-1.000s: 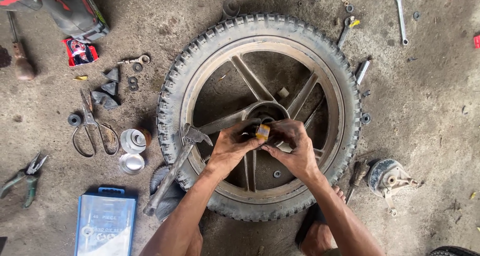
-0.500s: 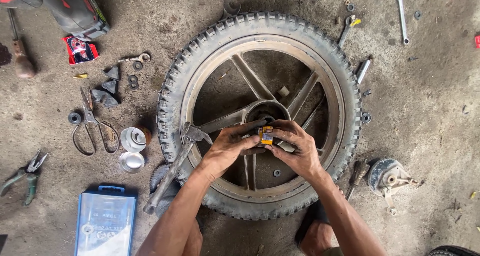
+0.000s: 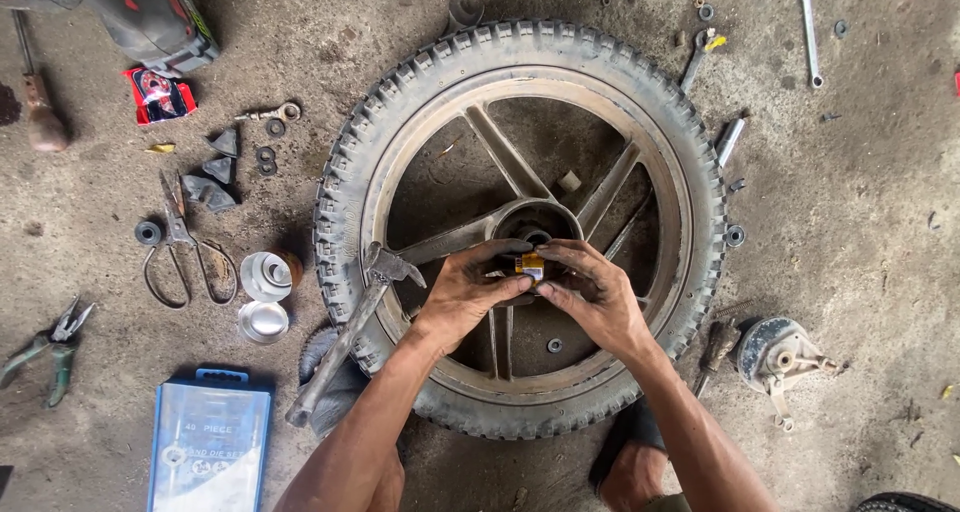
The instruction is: Replacing a wheel bearing on a motorcycle wheel by applying grease and seating it with a hammer and punch tool
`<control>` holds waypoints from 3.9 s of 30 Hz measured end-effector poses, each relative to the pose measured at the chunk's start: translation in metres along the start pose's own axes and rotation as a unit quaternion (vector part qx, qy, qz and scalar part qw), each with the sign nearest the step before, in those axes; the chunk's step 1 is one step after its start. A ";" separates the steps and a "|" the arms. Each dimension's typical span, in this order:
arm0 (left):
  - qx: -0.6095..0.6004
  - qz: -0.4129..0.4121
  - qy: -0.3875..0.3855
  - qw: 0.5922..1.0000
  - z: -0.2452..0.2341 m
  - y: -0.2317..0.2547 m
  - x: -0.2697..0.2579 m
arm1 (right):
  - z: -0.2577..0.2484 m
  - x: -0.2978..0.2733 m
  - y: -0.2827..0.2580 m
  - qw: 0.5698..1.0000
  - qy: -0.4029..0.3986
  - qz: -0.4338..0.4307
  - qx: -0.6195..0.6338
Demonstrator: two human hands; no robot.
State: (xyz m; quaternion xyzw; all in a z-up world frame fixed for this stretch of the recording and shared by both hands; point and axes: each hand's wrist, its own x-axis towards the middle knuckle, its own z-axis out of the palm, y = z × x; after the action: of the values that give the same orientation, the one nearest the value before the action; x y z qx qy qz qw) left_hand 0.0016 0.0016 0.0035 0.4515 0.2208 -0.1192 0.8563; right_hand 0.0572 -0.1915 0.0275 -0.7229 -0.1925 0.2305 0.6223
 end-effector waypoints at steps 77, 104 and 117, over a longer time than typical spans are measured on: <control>0.440 0.002 0.006 0.898 -0.007 -0.084 0.006 | 0.028 0.030 0.012 0.750 -0.140 0.113 -0.636; 0.328 0.057 0.069 0.940 0.004 -0.028 0.007 | 0.015 0.024 0.017 0.844 -0.073 0.057 -0.529; 0.502 0.051 -0.004 0.864 0.003 -0.059 0.044 | 0.015 0.013 0.016 0.884 -0.025 0.117 -0.452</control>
State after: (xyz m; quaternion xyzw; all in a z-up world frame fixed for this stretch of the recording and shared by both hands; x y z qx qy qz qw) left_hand 0.0172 -0.0346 -0.0592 0.8302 0.1046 -0.1718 0.5199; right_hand 0.0589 -0.1744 0.0085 -0.9370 -0.2051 0.2074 0.1921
